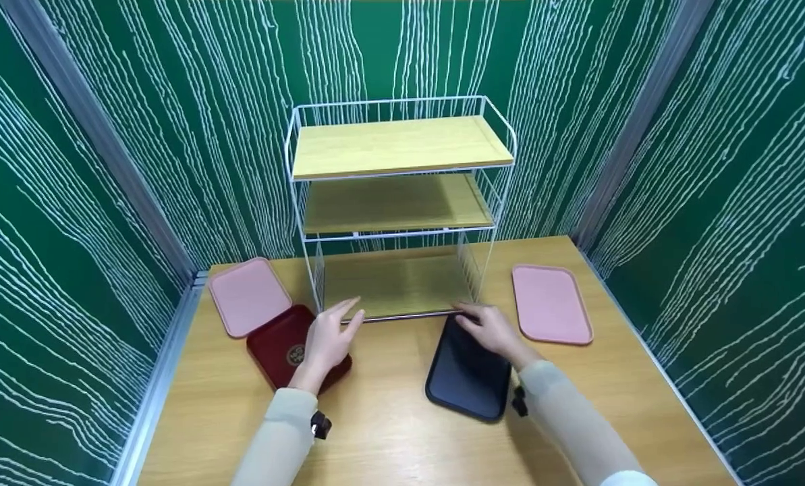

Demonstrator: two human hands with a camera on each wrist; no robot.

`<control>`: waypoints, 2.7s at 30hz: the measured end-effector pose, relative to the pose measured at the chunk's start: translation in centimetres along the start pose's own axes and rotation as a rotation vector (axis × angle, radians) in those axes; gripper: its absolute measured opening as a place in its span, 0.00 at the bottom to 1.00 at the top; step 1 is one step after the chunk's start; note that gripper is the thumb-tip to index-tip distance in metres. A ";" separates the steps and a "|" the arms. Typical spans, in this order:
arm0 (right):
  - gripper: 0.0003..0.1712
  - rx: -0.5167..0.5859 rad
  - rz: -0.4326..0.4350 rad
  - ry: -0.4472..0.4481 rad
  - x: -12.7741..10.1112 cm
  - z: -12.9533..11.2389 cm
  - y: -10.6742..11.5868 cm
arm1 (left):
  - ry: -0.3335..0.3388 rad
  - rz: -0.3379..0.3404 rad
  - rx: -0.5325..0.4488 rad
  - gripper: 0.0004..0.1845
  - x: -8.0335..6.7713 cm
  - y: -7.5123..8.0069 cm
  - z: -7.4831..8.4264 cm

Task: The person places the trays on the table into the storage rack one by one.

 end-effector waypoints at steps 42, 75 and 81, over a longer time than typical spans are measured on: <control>0.33 0.179 0.037 -0.775 -12.7 20.8 7.4 | 0.008 0.572 -0.479 0.27 8.2 14.2 5.9; 0.40 0.389 -0.103 -0.970 -15.7 20.1 7.0 | 0.169 0.633 -0.571 0.21 12.9 14.5 4.3; 0.41 0.410 -0.107 -1.004 -15.6 20.2 6.6 | 0.183 0.648 -0.540 0.21 13.0 14.4 4.2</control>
Point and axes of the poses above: each hand's wrist, its own x-axis towards the middle knuckle, its own y-axis out of the back of the hand, z = x × y, the point moved 9 cm from there along x, towards the middle knuckle, and after that the axes turned 15 degrees about -x, right-handed, at the moved point
